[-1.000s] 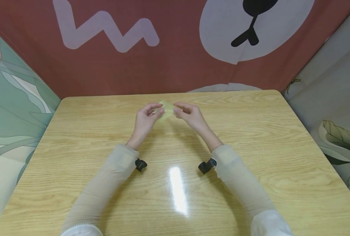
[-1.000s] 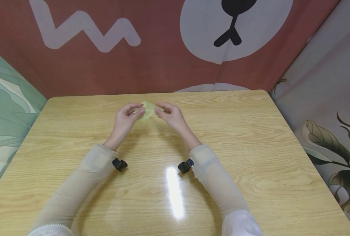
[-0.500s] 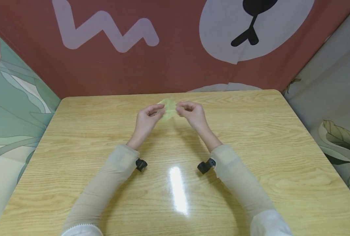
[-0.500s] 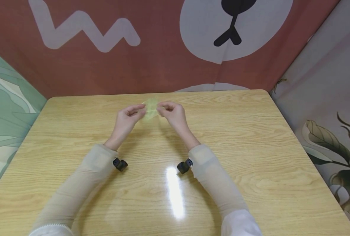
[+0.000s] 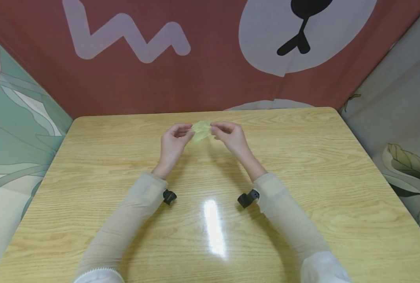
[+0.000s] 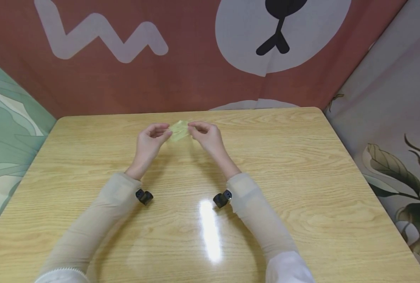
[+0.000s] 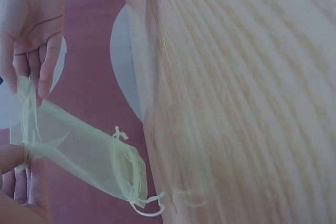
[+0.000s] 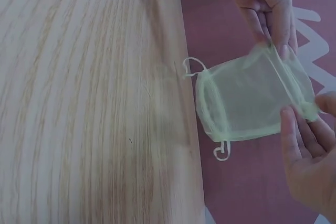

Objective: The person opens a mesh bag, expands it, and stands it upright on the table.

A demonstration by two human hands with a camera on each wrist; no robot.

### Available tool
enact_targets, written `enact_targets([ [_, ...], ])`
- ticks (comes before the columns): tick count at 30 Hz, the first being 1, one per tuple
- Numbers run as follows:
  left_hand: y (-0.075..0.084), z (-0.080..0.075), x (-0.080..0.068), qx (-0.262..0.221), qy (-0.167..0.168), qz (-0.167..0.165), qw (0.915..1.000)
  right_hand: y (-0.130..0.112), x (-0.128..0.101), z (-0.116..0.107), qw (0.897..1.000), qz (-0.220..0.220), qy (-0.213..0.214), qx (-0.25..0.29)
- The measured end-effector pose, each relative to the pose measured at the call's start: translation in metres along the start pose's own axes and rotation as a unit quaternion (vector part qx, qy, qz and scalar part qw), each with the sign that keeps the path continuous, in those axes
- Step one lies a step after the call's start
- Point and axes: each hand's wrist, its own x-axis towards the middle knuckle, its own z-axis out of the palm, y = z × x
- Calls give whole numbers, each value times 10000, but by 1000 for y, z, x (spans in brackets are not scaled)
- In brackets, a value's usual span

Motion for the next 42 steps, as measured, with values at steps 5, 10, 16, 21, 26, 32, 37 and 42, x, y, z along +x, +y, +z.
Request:
enact_targets([
  [5, -2, -1, 0, 190, -43, 98, 9998, 1, 1, -1, 9997, 132, -151, -172],
  [10, -4, -2, 0, 188, -255, 17, 9995, 1, 1, 1, 9990, 103, -27, -430],
  [16, -3, 0, 0, 188, -369, -145, 9990, 0, 0, 5, 9980, -90, 310, -534],
  [21, -2, 1, 0, 292, -243, -131, 9992, 3, -1, 6, 9958, -176, 580, -688],
  [26, -2, 2, -1, 405, -108, -28, 9991, 6, 0, 7, 9950, -280, 591, -751],
  [32, -2, 1, -1, 514, 39, 10, 9987, 5, 0, 4, 9992, -90, 24, -385],
  [37, -2, 1, 0, 524, -52, 80, 9986, 3, 1, 2, 9995, 181, -240, 6],
  [42, -2, 1, -1, 377, -151, 80, 9991, 2, 3, 2, 9995, 301, -95, 58],
])
